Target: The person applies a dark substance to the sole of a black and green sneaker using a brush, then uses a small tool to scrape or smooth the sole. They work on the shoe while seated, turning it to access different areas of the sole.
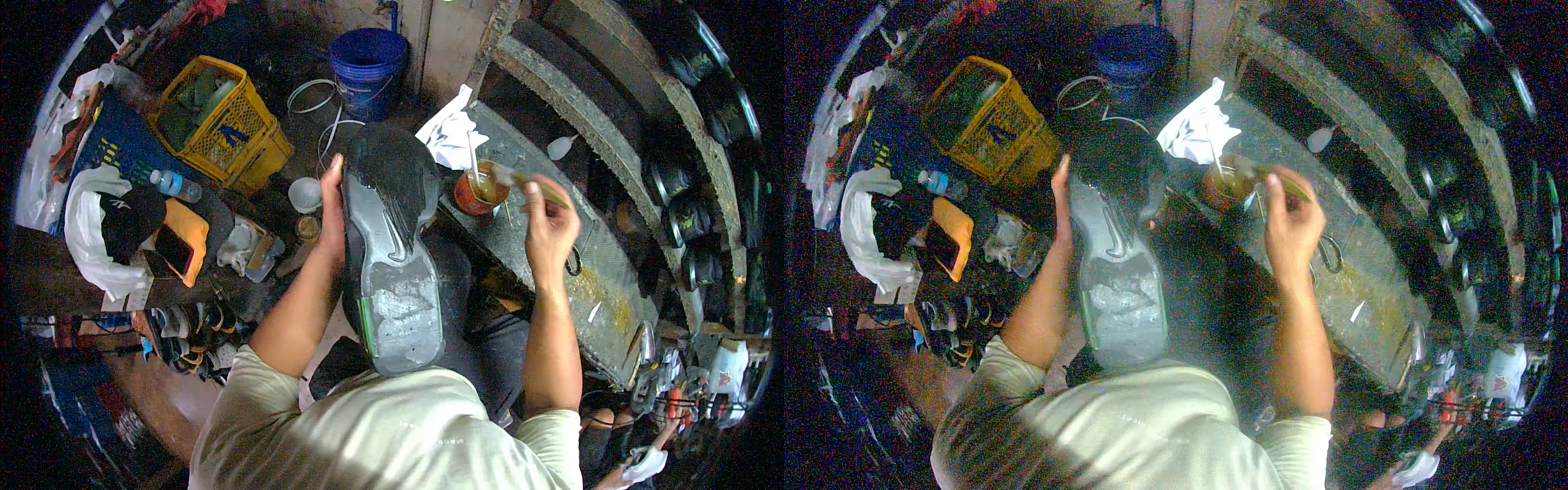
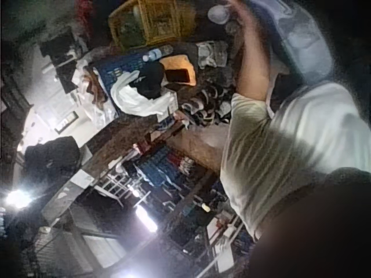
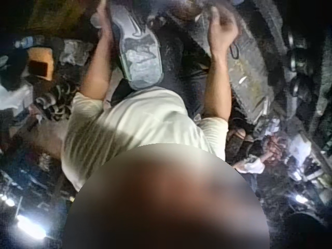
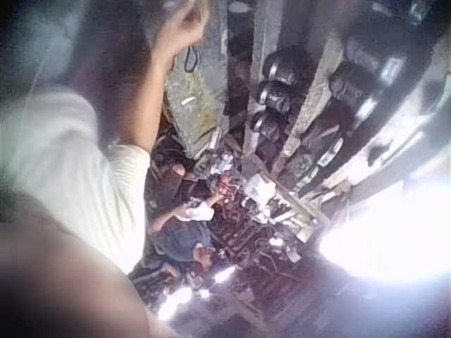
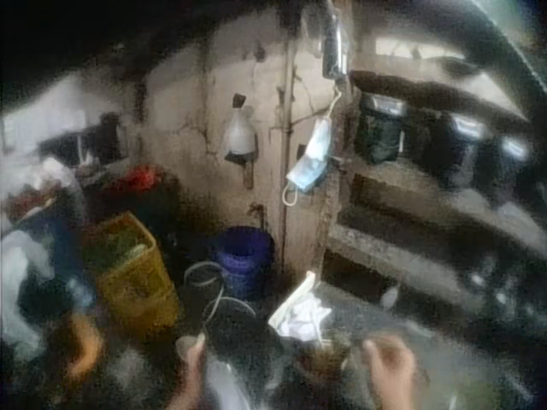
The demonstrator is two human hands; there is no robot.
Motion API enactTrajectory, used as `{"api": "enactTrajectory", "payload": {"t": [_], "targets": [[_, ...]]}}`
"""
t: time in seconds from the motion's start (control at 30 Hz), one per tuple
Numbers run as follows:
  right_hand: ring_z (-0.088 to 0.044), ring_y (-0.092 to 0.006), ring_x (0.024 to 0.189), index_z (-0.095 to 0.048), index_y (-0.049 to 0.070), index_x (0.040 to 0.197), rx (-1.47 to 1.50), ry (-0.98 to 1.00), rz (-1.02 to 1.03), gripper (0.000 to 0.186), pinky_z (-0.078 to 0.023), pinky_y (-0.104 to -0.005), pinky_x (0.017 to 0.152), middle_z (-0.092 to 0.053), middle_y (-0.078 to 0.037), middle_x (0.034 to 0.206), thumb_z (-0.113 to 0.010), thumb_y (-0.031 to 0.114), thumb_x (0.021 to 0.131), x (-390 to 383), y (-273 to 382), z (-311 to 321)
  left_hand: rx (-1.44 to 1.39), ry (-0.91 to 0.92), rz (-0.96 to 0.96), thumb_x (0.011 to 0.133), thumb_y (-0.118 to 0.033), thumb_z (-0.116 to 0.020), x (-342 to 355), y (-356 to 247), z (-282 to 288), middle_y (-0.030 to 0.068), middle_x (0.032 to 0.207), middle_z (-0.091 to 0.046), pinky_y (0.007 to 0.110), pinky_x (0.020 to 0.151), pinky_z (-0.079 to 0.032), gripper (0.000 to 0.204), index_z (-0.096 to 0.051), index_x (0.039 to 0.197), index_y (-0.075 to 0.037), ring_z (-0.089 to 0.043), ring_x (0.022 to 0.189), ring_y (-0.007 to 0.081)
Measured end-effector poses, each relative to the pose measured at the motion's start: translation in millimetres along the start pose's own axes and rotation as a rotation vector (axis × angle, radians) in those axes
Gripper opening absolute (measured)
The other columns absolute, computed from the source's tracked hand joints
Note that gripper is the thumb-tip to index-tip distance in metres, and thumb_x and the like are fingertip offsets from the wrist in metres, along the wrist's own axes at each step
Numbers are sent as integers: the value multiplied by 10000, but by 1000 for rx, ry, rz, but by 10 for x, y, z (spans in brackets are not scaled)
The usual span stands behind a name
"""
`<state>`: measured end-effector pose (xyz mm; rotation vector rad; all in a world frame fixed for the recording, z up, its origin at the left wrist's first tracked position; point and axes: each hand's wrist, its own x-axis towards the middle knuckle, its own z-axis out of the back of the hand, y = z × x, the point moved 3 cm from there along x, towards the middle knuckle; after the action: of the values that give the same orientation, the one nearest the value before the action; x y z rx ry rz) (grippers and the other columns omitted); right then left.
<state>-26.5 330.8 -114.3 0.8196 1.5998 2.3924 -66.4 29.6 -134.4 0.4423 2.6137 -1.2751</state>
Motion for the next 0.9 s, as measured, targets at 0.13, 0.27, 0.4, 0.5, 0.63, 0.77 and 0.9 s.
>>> {"api": "enactTrajectory", "payload": {"t": [0.13,0.27,0.4,0.5,0.63,0.77,0.9], "targets": [[-659,-142,799,-707,-24,1153,235,-101,-217,266,-538,-281,732,-733,-101,961,-735,171,975,-35,214,124,41,9,-129,972,-709,-421,-14,13,14,123,1227,-701,430,982,-551,763,-620,1329,-64,-697,1055,276],[-664,-170,759,-677,-46,1151,370,-60,-106,274,-537,-292,707,-715,-116,921,-721,152,967,-290,764,277,-287,148,-241,982,-693,-378,6,71,61,152,1288,-663,464,1038,-514,798,-559,1395,-36,-658,1137,311],[-663,-220,725,-645,-56,1143,373,49,-26,275,-541,-326,668,-685,-149,945,-711,144,966,-604,1179,291,-92,-47,-463,940,-717,-358,-28,152,127,199,1462,-547,549,1086,-479,896,-453,1503,-27,-573,1287,393],[-663,-208,790,-674,-33,1104,414,53,14,255,-523,-316,694,-700,-137,970,-750,128,922,-788,1317,339,-502,326,-606,957,-724,-297,-103,134,68,151,1483,-538,550,1113,-456,872,-464,1493,-57,-541,1335,353],[-673,-240,807,-677,-27,1079,360,90,283,216,-474,-381,740,-718,-148,973,-739,36,882,-879,1378,355,-605,716,-992,924,-727,-315,-180,6,73,185,1518,-498,570,1132,-437,900,-412,1543,-81,-505,1379,377],[-692,-253,732,-673,-8,1065,254,119,447,241,-440,-412,725,-733,-135,909,-751,19,838,-912,1453,386,-575,591,-891,928,-720,-321,-78,-62,190,184,1512,-503,566,1130,-440,892,-413,1540,-77,-510,1372,374],[-699,-233,722,-682,24,1050,147,162,512,269,-408,-395,715,-740,-106,878,-761,11,793,-897,1574,434,-514,518,-841,933,-713,-327,-30,-86,271,183,1506,-508,562,1128,-442,884,-415,1537,-74,-515,1366,370]]}}
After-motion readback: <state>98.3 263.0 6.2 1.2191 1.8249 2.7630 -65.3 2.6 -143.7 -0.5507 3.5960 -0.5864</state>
